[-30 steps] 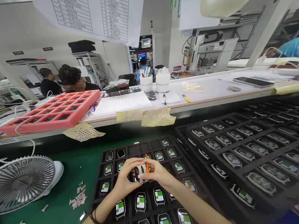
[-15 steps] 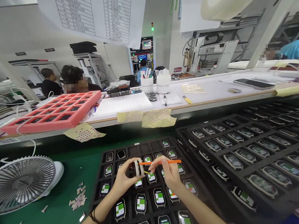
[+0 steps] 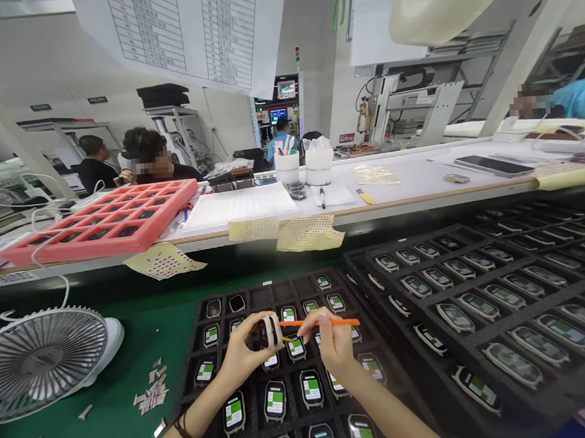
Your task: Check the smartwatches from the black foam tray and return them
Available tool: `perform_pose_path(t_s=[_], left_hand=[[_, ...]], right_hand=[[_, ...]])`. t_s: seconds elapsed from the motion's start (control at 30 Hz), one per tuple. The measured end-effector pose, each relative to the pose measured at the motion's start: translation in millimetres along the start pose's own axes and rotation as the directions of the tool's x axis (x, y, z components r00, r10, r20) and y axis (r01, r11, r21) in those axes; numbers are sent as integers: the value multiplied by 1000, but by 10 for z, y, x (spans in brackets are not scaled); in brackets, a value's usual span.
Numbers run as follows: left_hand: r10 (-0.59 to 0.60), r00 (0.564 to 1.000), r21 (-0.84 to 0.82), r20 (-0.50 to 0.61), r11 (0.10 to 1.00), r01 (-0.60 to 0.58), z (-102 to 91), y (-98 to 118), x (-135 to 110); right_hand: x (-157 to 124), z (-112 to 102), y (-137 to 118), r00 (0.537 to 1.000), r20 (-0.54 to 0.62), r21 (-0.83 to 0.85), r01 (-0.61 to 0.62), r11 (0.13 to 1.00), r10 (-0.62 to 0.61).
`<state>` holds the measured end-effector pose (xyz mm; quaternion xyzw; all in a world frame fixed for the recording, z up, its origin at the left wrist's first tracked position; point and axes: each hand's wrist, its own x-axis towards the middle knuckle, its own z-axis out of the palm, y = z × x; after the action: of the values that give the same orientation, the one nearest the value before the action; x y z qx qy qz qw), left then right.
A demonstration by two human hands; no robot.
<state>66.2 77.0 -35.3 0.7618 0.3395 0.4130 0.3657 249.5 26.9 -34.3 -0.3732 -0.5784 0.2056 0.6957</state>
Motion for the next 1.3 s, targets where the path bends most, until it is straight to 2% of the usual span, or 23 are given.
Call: perform_pose_path(t_s=[0.17, 0.37, 0.47, 0.6, 0.97, 1.1, 1.2, 1.3], left_hand=[[0, 1000, -2, -13, 1000, 0, -4, 12, -8], [-55, 998, -25, -4, 998, 55, 2, -19, 13], [-49, 999, -21, 8, 999, 49, 2, -30, 11], [-34, 999, -10, 26, 999, 34, 4, -31, -1], [34, 999, 45, -4, 998, -34, -14, 45, -4], [49, 999, 63, -22, 997, -48, -9, 56, -6], [48, 999, 78, -22, 996, -46, -16, 67, -3], [57, 998, 94, -17, 994, -55, -35, 74, 12]], right_hand=[[-32, 0, 47, 993, 50, -59, 105, 993, -103], [-1, 54, -40, 997, 67, 11, -25, 1000, 24], [4, 83, -96, 996, 83, 63, -42, 997, 37], [-2, 99, -124, 992, 99, 38, -77, 996, 73], [-3, 100, -81, 993, 110, 3, -53, 999, 52], [-14, 113, -78, 990, 119, 0, -78, 997, 78], [-14, 128, -100, 989, 85, 37, -125, 992, 121], [12, 132, -108, 983, -28, 98, -176, 980, 179]])
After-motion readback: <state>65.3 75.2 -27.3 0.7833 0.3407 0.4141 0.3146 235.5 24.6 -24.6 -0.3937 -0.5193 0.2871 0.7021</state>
